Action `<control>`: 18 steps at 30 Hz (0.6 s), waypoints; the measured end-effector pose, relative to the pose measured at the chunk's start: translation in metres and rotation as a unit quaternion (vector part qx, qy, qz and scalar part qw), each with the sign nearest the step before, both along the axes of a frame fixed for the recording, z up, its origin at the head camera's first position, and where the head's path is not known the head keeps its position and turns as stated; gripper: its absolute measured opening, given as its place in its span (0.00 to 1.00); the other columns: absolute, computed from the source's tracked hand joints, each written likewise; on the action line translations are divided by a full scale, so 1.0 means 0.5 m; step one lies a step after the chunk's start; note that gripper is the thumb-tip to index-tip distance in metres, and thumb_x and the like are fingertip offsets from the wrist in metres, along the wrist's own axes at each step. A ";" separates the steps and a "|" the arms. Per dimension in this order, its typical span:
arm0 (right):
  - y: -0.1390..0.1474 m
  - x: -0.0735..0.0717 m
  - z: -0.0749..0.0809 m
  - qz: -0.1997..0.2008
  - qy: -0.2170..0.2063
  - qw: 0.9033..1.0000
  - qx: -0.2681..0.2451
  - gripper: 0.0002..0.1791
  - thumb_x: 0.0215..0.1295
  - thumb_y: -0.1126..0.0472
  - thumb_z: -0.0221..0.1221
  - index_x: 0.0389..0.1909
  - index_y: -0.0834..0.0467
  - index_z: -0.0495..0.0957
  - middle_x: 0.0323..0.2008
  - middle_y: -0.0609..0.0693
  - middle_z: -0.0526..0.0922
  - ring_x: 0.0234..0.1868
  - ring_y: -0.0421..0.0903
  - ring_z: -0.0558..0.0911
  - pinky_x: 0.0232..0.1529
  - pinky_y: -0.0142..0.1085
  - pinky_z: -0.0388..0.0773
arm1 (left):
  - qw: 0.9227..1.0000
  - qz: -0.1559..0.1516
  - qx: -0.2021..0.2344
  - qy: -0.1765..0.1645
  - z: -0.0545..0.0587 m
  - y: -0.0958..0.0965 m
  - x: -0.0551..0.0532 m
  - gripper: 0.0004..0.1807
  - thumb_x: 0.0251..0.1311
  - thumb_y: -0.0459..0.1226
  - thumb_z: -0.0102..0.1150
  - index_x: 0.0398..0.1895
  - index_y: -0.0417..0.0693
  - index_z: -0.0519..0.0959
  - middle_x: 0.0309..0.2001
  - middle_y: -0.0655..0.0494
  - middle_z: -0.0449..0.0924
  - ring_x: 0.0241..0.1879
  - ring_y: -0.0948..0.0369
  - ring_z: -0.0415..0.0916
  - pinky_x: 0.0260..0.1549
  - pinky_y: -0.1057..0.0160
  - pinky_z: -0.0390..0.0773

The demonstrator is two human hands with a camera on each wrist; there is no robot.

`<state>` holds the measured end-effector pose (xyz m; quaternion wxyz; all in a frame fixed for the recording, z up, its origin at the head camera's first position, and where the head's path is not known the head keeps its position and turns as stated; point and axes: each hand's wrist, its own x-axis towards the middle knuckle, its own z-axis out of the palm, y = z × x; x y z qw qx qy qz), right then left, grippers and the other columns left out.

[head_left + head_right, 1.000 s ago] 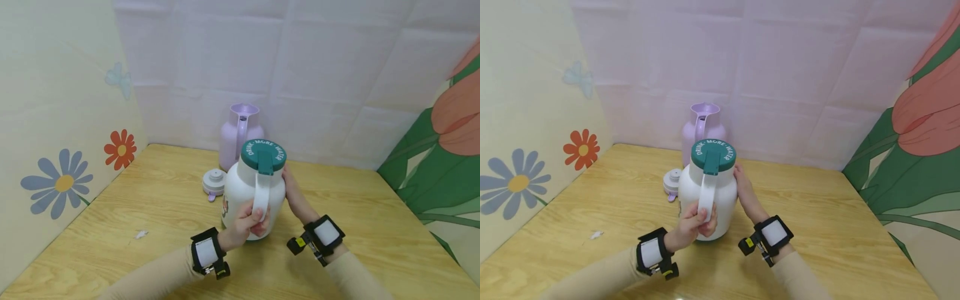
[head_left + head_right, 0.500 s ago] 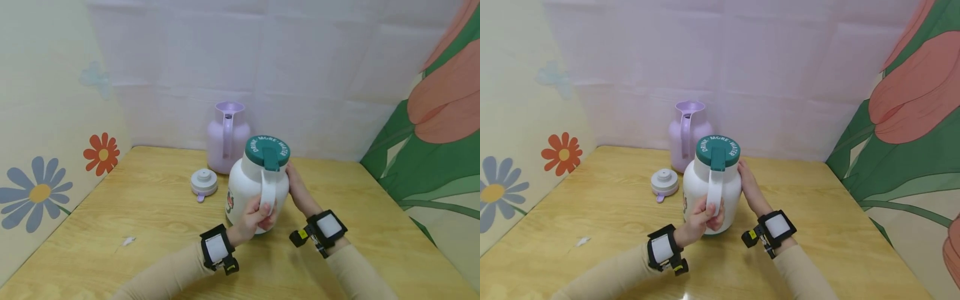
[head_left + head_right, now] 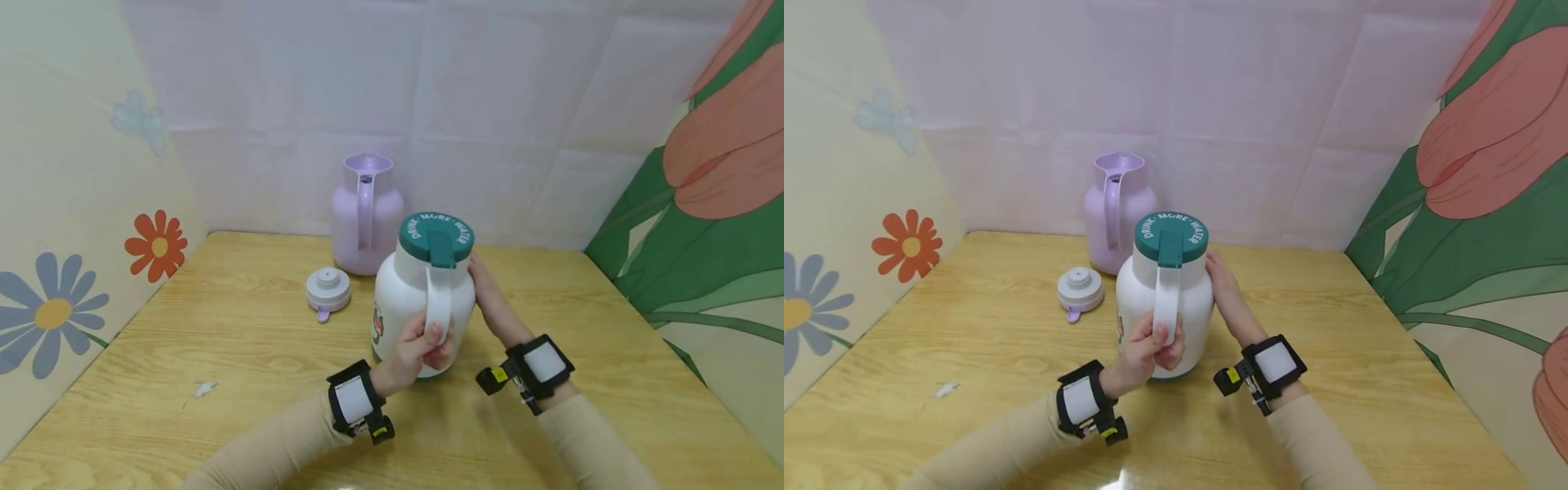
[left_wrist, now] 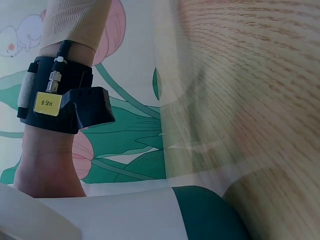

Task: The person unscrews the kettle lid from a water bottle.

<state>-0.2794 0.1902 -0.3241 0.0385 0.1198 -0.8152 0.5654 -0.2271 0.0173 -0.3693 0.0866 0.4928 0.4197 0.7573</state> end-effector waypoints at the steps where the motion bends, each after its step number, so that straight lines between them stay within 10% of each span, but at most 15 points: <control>1: 0.000 0.000 0.004 -0.002 -0.003 1.000 0.010 0.32 0.82 0.46 0.28 0.76 0.60 0.56 0.66 0.63 0.67 0.61 0.51 0.68 0.54 0.38 0.70 | 1.000 -0.002 0.003 0.003 0.001 0.001 -0.001 0.40 0.74 0.59 0.43 0.37 0.23 0.54 0.23 0.64 0.60 0.17 0.64 0.52 0.16 0.67 0.54; 6: -0.012 0.020 0.030 -0.040 0.019 0.999 0.024 0.32 0.83 0.46 0.31 0.73 0.64 0.60 0.68 0.65 0.66 0.66 0.60 0.68 0.64 0.52 0.70 | 1.000 0.003 0.006 0.010 0.001 0.000 -0.001 0.39 0.75 0.58 0.42 0.38 0.22 0.54 0.24 0.65 0.60 0.17 0.64 0.52 0.16 0.66 0.54; 12: -0.032 0.075 0.088 -0.015 0.155 0.988 0.005 0.39 0.80 0.39 0.42 0.75 0.65 0.57 0.76 0.65 0.56 0.76 0.64 0.55 0.72 0.66 0.54 | 0.996 0.079 -0.034 0.006 0.008 -0.006 0.013 0.30 0.79 0.48 0.38 0.37 0.23 0.59 0.21 0.49 0.64 0.20 0.68 0.61 0.18 0.68 0.63; 18: -0.054 0.114 0.153 -0.001 0.174 0.973 0.149 0.56 0.60 0.20 0.44 0.69 0.64 0.70 0.76 0.67 0.57 0.76 0.67 0.55 0.68 0.70 0.56 | 0.985 0.135 -0.089 -0.055 0.037 -0.007 0.037 0.24 0.78 0.44 0.35 0.36 0.26 0.65 0.22 0.50 0.68 0.22 0.68 0.67 0.24 0.70 0.69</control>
